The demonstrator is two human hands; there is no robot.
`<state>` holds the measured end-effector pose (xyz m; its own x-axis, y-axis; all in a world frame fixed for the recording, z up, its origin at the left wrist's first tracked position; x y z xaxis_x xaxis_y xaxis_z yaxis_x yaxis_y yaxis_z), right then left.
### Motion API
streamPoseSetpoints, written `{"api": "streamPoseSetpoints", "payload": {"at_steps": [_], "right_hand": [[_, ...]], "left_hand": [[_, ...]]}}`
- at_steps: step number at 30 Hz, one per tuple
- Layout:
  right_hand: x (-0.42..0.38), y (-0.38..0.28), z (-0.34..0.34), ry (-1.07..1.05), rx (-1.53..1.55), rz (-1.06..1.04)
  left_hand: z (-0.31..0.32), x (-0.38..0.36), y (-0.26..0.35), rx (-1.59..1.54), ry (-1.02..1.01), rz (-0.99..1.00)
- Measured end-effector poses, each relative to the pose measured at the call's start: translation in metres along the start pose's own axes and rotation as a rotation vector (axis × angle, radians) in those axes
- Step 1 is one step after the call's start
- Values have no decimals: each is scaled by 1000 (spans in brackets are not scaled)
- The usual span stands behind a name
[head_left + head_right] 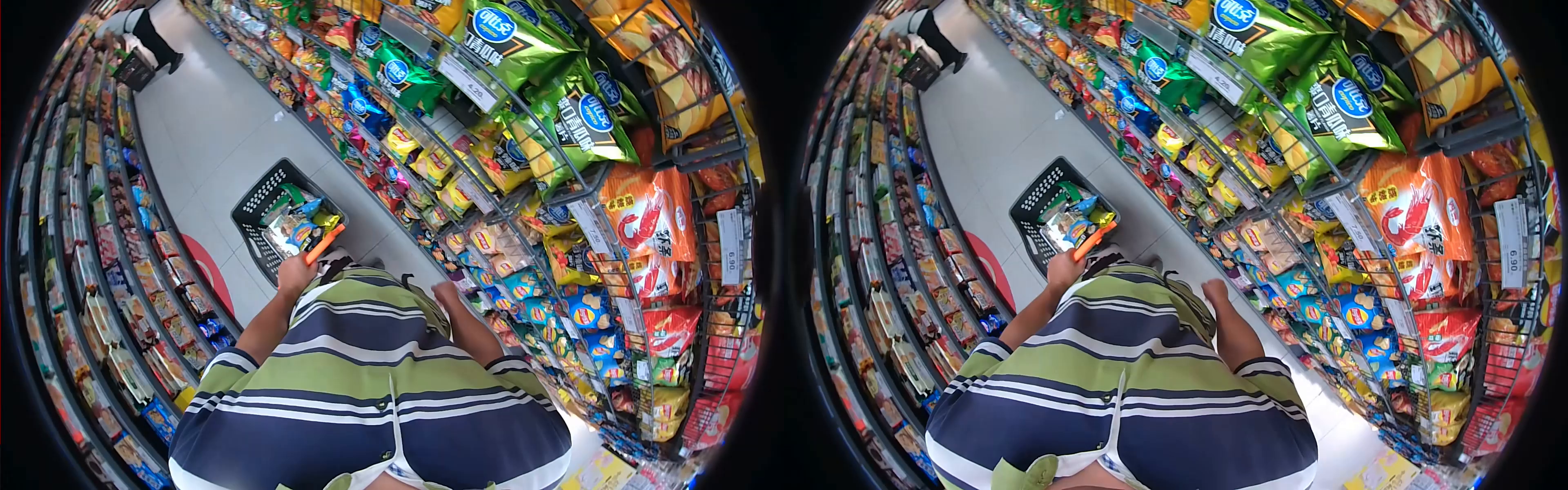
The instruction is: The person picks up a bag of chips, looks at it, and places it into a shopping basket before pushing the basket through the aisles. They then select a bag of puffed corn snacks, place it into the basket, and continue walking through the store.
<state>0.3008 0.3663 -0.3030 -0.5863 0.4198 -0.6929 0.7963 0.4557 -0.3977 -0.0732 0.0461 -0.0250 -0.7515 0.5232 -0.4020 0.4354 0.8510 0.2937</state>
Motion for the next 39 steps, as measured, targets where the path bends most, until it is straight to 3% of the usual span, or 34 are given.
{"api": "streamPoseSetpoints", "payload": {"at_steps": [1, 3, 5, 7, 8, 13, 14, 15, 16, 17, 19, 23, 27, 32, 35, 39], "right_hand": [[-39, 10, -5, -76, 150, 180], [-49, 54, 30, 86, -32, 33], [-111, 25, 25, -239, 167, 62], [-121, 64, 64, -134, 706, 366], [-100, 89, 105, -197, 744, 356], [-39, 33, 92, -44, 1009, 21], [-25, 2, 65, -47, 786, -61], [-13, -42, 27, -22, 256, -168], [-2, -84, -8, 38, -1, -225], [2, -126, -48, 93, -51, -244], [1, -167, -111, 182, 891, -111], [-57, -319, -281, 438, 956, -537], [-102, -403, -381, 567, 981, -632], [-97, -418, -432, 867, 973, -671], [-93, -416, -439, 928, 1034, -572], [-83, -435, -427, 877, 990, -611]], "left_hand": [[-4, 0, 2, 0, -3, 9], [-5, 2, 1, 14, -25, -1], [-11, 6, 0, 23, -40, -4], [-14, 5, -3, 22, -53, -4], [-15, 5, -4, 13, -57, 17], [-30, 10, -12, -67, -176, 5], [-31, 14, -17, -66, -194, 0], [-31, 18, -23, -64, -213, -4], [-30, 23, -29, -62, -210, 8], [-34, 26, -33, -82, -229, 3], [-39, 31, -36, -125, -273, -3], [-48, 42, -46, -100, -254, 17], [-62, 47, -49, -76, -183, 72], [-66, 58, -60, -35, -177, 117], [-75, 60, -65, -61, -107, 157], [-78, 65, -70, -58, -190, 148]]}}
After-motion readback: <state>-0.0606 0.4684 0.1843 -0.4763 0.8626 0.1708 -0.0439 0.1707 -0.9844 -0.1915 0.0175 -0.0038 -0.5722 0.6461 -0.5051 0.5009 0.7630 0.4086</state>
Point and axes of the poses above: each hand's wrist, its own x-axis towards the middle knuckle, its own z-axis out of the palm, y = z × x, the point moved 9 cm from there along x, towards the middle knuckle, and after that the axes turned 8 degrees about -y, right-handed, at the moved point
